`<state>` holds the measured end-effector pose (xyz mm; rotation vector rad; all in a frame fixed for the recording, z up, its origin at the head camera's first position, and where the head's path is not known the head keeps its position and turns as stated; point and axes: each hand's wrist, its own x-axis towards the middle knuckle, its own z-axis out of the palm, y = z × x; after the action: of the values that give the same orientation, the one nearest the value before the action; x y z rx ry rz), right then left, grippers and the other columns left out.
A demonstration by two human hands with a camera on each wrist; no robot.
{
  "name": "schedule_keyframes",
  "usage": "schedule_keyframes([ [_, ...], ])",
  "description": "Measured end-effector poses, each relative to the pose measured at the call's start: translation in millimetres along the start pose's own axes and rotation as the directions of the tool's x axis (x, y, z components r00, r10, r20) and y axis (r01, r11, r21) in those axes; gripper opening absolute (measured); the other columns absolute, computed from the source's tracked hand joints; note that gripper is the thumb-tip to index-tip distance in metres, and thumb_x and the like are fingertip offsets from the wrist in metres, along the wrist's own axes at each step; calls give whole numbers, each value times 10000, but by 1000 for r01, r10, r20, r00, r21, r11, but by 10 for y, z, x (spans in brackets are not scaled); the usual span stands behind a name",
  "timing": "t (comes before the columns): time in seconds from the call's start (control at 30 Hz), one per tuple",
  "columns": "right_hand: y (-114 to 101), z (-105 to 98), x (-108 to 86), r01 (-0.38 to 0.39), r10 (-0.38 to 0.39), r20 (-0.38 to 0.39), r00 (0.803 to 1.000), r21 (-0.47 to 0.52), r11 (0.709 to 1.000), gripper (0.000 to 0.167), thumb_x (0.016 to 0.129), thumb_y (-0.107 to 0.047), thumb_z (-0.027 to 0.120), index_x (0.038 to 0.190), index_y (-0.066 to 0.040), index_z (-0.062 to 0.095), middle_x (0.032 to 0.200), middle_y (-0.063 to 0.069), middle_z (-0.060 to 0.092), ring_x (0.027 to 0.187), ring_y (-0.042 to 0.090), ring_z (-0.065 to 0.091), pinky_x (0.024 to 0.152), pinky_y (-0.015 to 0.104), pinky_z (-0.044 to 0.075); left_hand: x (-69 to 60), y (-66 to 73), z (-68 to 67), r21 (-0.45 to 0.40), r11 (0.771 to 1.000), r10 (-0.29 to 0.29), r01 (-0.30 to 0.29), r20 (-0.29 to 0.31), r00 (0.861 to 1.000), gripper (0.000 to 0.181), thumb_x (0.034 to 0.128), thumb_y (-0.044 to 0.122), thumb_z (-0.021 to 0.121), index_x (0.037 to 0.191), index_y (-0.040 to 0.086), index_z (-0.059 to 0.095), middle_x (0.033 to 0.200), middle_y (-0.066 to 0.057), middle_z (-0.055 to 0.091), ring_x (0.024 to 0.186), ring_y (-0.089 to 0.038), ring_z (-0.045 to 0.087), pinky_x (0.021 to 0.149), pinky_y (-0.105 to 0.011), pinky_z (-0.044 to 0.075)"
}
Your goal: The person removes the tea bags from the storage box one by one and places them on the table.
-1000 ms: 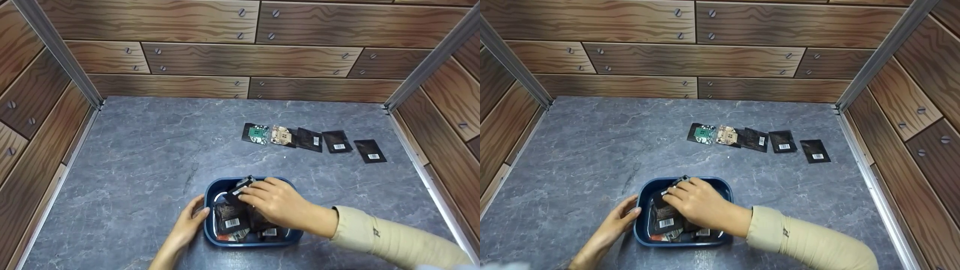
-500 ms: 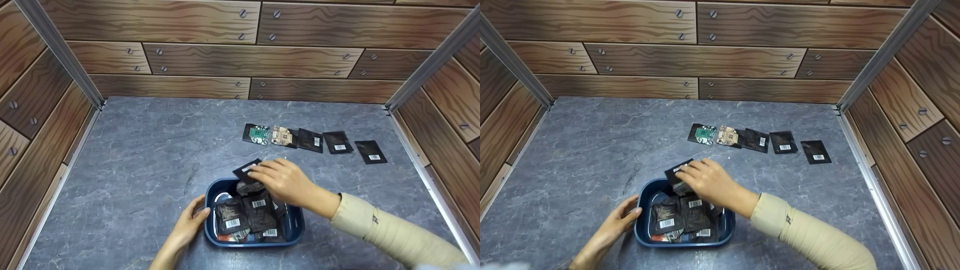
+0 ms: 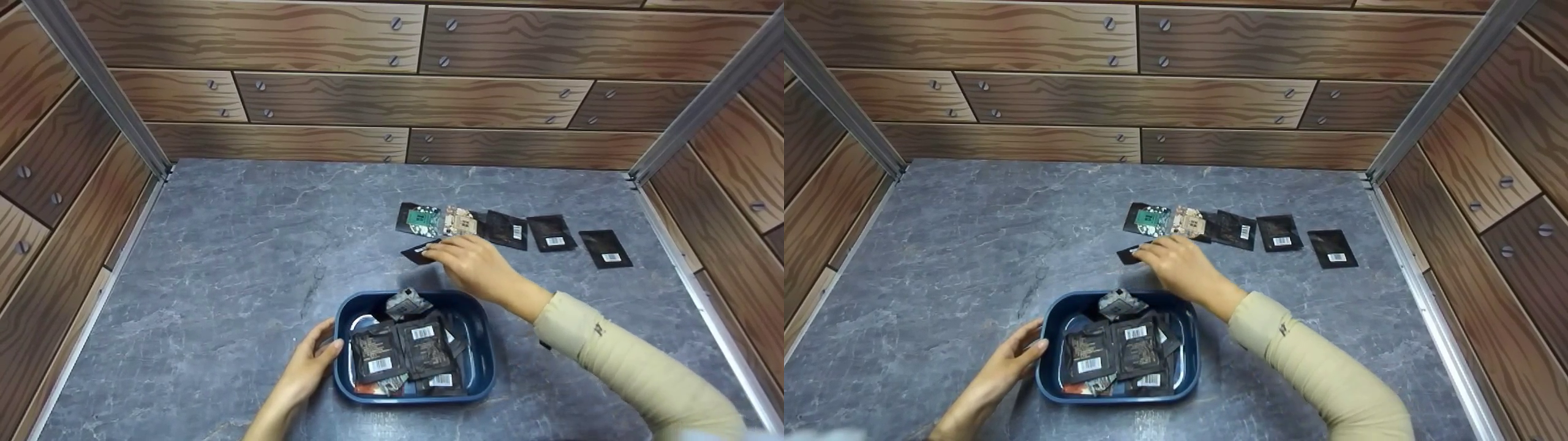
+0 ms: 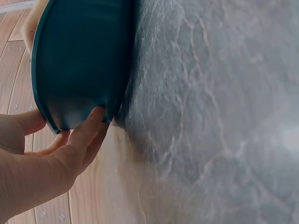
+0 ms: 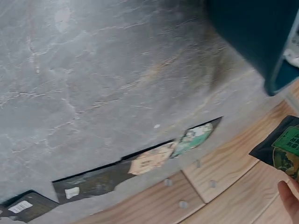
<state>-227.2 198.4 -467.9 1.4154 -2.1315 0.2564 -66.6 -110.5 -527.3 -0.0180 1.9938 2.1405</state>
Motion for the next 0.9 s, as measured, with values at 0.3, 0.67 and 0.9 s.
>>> schedule_keyframes([
  [0.3,209,231,-92,-29,26,45,999,55,998,345,794,36,731,1131,-31,702,1057,113,732,920,281,684,842,435,562,-18,25,36,26,1000,-5,5,-25,1000,511,1016,42,508,1435,-168,306,1424,-381,390,1313,-489,423,1056,-448,438],
  [0.67,263,457,-176,-29,22,182,983,35,999,329,873,-24,678,1199,-64,691,1112,85,725,984,284,675,914,468,534,-54,46,115,4,999,-47,48,-110,993,490,1029,60,479,1454,-134,332,1444,-346,402,1307,-425,460,1009,-423,483],
  [0.9,223,524,-167,9,-16,271,963,28,1000,337,876,14,659,1203,-60,687,1095,90,728,992,268,671,937,413,529,-68,57,143,26,999,-23,27,-150,988,476,1019,34,475,1440,-149,348,1414,-348,436,1273,-411,497,1001,-402,491],
])
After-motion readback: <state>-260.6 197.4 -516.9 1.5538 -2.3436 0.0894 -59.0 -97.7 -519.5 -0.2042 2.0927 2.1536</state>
